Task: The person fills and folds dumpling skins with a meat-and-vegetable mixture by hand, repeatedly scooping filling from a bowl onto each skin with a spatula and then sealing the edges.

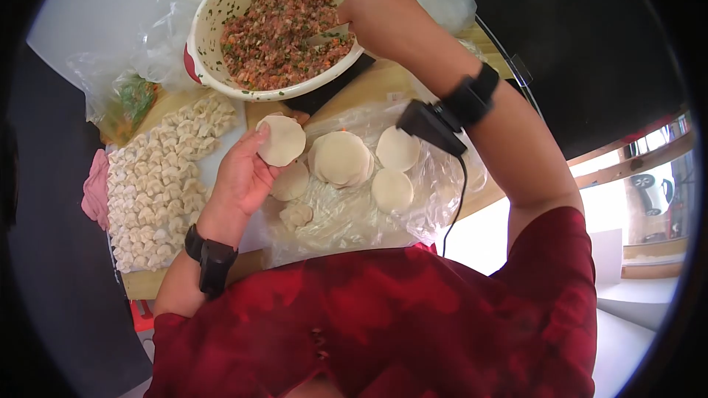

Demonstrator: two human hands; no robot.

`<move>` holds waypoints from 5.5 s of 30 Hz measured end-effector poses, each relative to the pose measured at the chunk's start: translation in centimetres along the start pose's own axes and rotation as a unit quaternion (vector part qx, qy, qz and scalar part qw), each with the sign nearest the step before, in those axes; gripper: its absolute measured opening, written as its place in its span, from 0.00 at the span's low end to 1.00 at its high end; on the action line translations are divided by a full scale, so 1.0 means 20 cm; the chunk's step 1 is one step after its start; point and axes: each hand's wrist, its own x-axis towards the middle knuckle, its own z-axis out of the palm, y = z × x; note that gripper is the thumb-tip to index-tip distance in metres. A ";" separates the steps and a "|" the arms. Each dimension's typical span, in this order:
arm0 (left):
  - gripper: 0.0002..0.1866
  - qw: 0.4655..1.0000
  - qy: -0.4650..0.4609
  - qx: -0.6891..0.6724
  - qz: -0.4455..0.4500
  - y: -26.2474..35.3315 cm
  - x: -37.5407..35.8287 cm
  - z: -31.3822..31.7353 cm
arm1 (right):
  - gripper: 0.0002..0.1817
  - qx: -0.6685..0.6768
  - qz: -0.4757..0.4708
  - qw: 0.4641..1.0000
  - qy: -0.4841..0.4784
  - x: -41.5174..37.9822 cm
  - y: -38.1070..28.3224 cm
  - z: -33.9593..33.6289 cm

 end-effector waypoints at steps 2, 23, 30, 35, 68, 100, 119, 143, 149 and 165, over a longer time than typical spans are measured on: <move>0.18 1.000 -0.013 -0.001 0.000 0.00 0.03 0.00 | 0.10 -0.071 0.020 0.996 -0.051 0.08 0.00 0.03; 0.20 0.997 0.016 -0.069 0.019 0.06 0.04 0.10 | 0.08 0.191 -0.008 0.962 -0.195 0.10 -0.07 0.08; 0.20 0.994 0.023 -0.107 0.000 0.08 0.05 0.10 | 0.09 0.282 0.033 0.939 -0.192 0.03 -0.05 0.07; 0.20 0.994 -0.001 -0.109 0.005 0.08 0.06 0.09 | 0.08 0.378 0.077 0.915 -0.121 -0.14 -0.15 0.06; 0.28 0.996 -0.089 -0.008 -0.002 0.28 0.13 0.18 | 0.16 0.289 -0.083 0.951 0.069 -0.19 -0.13 0.10; 0.21 0.969 -0.126 0.200 0.068 0.19 0.07 0.19 | 0.12 0.529 0.159 0.833 0.038 -0.16 -0.39 0.17; 0.19 0.975 -0.115 0.155 0.109 0.21 0.09 0.17 | 0.08 0.581 0.161 0.796 0.058 -0.21 -0.40 0.19; 0.13 0.891 -0.031 0.321 0.321 0.19 0.05 0.14 | 0.09 0.606 0.134 0.782 0.051 -0.22 -0.43 0.16; 0.10 0.858 -0.003 0.366 0.360 0.18 0.03 0.15 | 0.08 0.568 0.117 0.813 0.060 -0.24 -0.44 0.15; 0.03 0.859 0.034 0.291 0.421 0.04 0.05 0.15 | 0.06 0.481 0.081 0.855 0.177 -0.28 -0.59 0.18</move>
